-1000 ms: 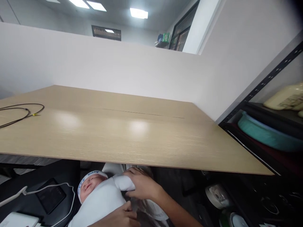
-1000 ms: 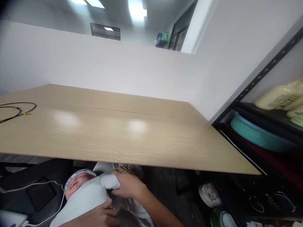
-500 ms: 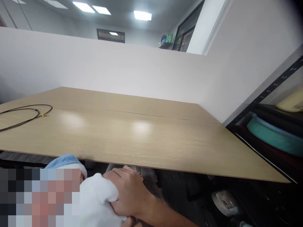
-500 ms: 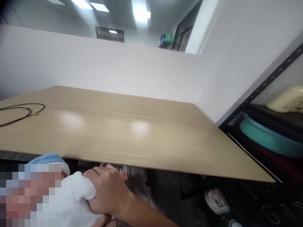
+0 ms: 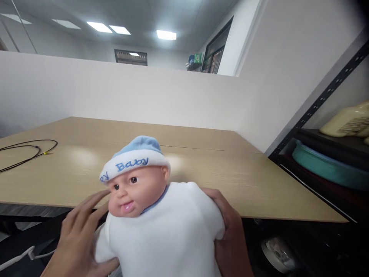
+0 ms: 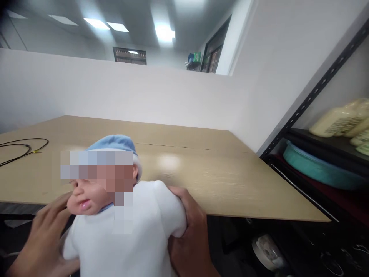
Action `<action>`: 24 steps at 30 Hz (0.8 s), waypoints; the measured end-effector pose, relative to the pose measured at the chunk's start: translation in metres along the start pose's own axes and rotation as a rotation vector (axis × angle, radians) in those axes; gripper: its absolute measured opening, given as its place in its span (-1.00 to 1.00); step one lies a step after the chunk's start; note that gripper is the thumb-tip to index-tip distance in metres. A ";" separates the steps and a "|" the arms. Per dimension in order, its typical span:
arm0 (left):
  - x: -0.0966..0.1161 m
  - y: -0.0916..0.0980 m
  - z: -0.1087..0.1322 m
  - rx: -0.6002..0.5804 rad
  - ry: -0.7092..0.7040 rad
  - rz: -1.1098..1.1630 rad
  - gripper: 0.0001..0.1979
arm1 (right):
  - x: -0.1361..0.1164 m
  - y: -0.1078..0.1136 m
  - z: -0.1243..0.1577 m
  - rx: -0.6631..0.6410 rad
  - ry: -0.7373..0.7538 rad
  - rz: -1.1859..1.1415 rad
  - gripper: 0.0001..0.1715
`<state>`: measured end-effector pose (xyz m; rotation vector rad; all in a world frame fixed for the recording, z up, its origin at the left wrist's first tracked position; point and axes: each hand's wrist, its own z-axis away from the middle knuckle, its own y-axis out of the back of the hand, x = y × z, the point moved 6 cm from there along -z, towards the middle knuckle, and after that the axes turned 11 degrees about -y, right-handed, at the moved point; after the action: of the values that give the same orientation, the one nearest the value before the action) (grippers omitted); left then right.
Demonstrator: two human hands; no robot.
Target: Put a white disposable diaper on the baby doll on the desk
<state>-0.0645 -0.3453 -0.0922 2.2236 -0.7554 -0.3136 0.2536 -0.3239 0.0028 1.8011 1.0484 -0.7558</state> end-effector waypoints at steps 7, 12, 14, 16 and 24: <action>-0.019 -0.042 -0.104 -0.231 0.287 0.549 -0.63 | 0.023 0.020 -0.052 0.127 0.065 0.261 -0.59; -0.052 -0.067 -0.158 -0.399 0.258 0.718 -0.59 | 0.070 0.017 -0.102 0.128 0.409 0.689 -0.61; -0.071 -0.085 -0.174 -0.447 0.232 0.700 -0.70 | 0.094 0.005 -0.122 0.111 0.481 0.762 -0.67; -0.089 -0.104 -0.188 -0.487 0.207 0.652 -0.76 | 0.117 -0.009 -0.142 0.104 0.486 0.786 -0.73; -0.156 -0.164 -0.238 -0.509 0.160 0.573 -0.71 | 0.179 -0.057 -0.230 0.070 0.346 0.808 -0.75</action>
<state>-0.0160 -0.0231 -0.0494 1.4647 -1.0486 -0.0312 0.2994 -0.0401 -0.0711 2.2217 0.4066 0.0156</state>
